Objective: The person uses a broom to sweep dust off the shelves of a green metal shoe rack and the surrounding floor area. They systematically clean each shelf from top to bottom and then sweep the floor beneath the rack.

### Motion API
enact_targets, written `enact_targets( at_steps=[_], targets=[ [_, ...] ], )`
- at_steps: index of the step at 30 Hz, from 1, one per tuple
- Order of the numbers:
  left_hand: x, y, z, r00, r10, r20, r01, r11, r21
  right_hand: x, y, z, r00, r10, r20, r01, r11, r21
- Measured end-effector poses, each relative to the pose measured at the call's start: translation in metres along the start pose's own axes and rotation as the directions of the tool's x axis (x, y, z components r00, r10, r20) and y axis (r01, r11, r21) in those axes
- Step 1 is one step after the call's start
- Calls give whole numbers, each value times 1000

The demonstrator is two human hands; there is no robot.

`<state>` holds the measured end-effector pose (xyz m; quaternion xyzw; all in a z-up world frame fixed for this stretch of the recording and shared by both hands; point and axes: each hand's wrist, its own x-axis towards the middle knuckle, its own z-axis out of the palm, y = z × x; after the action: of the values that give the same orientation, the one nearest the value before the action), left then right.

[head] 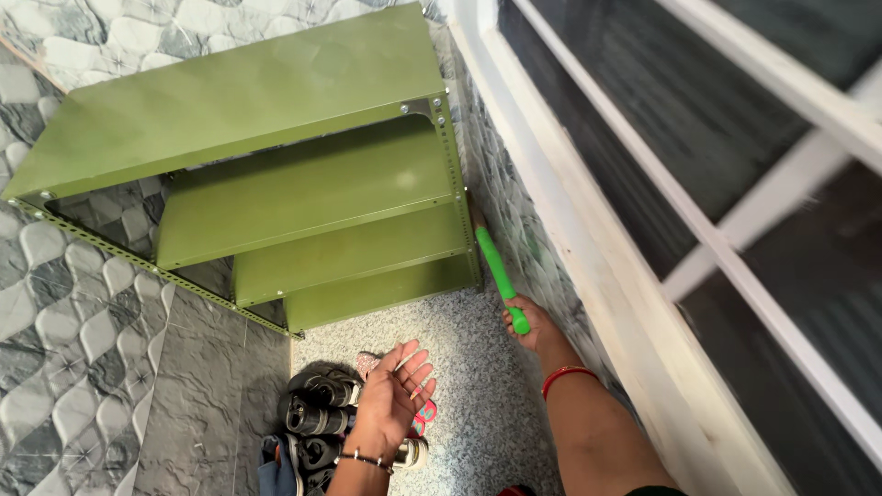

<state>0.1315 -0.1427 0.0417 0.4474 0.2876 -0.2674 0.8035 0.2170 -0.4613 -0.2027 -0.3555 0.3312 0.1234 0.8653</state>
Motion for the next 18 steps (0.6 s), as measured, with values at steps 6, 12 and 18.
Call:
enact_targets(
  at_steps=[6,12,18],
  targets=[
    [18,0,8,997,45,-62,-42,998,51,40,3,-11,992,103,-68,-100,994,48],
    [32,14,8,987,145,-73,-128,972,197,70,7,-18,987,129,-98,-129,992,2],
    [37,8,-17,986,100,-134,-78,984,163,104,16,-5,983,141,-115,-151,985,-86]
  ],
)
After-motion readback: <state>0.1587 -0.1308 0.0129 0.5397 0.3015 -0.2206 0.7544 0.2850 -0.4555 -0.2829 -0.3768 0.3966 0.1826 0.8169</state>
